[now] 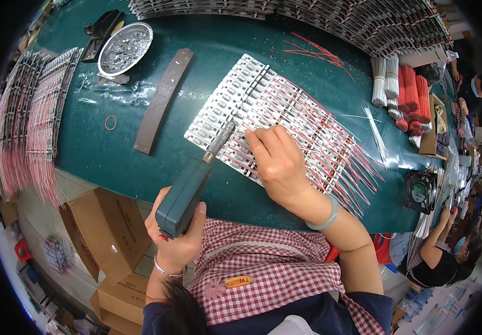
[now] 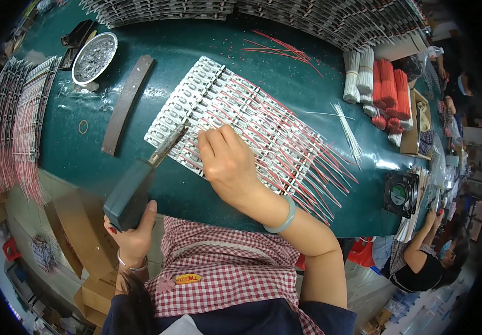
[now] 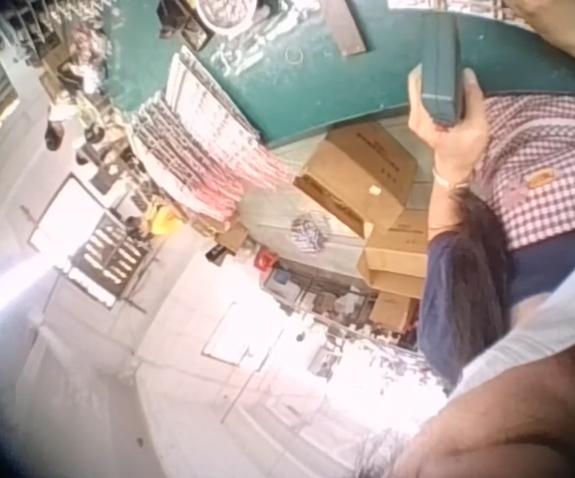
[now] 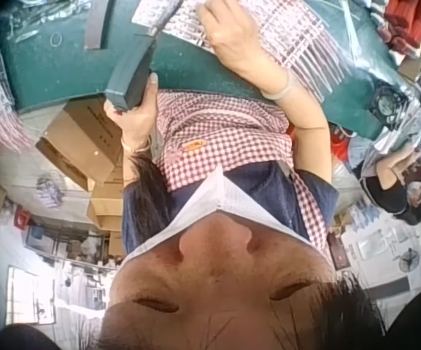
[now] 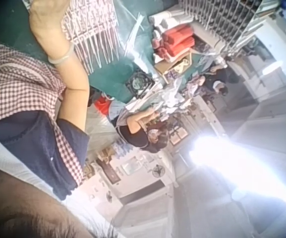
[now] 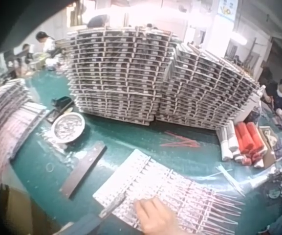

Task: The person attaches electrical wires to LED strips using a soldering gun.

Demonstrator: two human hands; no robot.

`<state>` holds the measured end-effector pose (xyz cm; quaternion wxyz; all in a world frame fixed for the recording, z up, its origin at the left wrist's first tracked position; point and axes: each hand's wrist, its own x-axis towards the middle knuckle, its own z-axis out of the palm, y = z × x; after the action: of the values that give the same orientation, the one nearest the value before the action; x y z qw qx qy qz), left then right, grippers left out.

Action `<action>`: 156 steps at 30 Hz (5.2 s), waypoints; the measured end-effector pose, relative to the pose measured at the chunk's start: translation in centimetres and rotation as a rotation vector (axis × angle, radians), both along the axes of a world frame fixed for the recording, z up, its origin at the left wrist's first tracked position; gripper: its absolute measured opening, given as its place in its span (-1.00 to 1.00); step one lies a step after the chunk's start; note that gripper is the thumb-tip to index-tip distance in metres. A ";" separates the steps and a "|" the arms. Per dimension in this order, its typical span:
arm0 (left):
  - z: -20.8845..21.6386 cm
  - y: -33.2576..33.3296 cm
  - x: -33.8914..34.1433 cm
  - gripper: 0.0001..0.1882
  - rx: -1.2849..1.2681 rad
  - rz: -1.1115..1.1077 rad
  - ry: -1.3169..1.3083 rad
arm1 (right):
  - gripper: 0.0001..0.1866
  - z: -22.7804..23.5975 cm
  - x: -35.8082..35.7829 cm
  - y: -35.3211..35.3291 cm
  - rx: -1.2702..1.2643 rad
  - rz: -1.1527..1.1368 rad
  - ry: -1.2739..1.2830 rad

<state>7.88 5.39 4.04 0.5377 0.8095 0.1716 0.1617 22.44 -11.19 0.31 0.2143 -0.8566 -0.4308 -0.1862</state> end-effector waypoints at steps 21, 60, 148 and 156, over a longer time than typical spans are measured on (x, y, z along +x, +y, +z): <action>-0.6 -0.2 0.0 -0.83 -0.006 -0.012 -0.014 | -0.74 -0.4 -0.1 0.4 -0.004 -0.012 -0.020; -1.2 0.4 -1.7 -0.80 -0.027 -0.015 0.021 | -0.70 -0.5 -1.5 0.5 0.017 0.019 -0.011; -0.5 1.0 -4.7 -0.77 -0.058 0.015 0.088 | -0.77 -0.6 -3.9 1.7 0.028 -0.032 0.033; -0.1 0.9 -4.4 -0.80 -0.024 0.026 0.044 | -0.77 -0.6 -3.9 1.7 0.020 -0.037 0.031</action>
<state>3.47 6.29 3.92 0.5412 0.8041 0.1959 0.1489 18.53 -9.48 -0.33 0.2258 -0.8651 -0.4097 -0.1811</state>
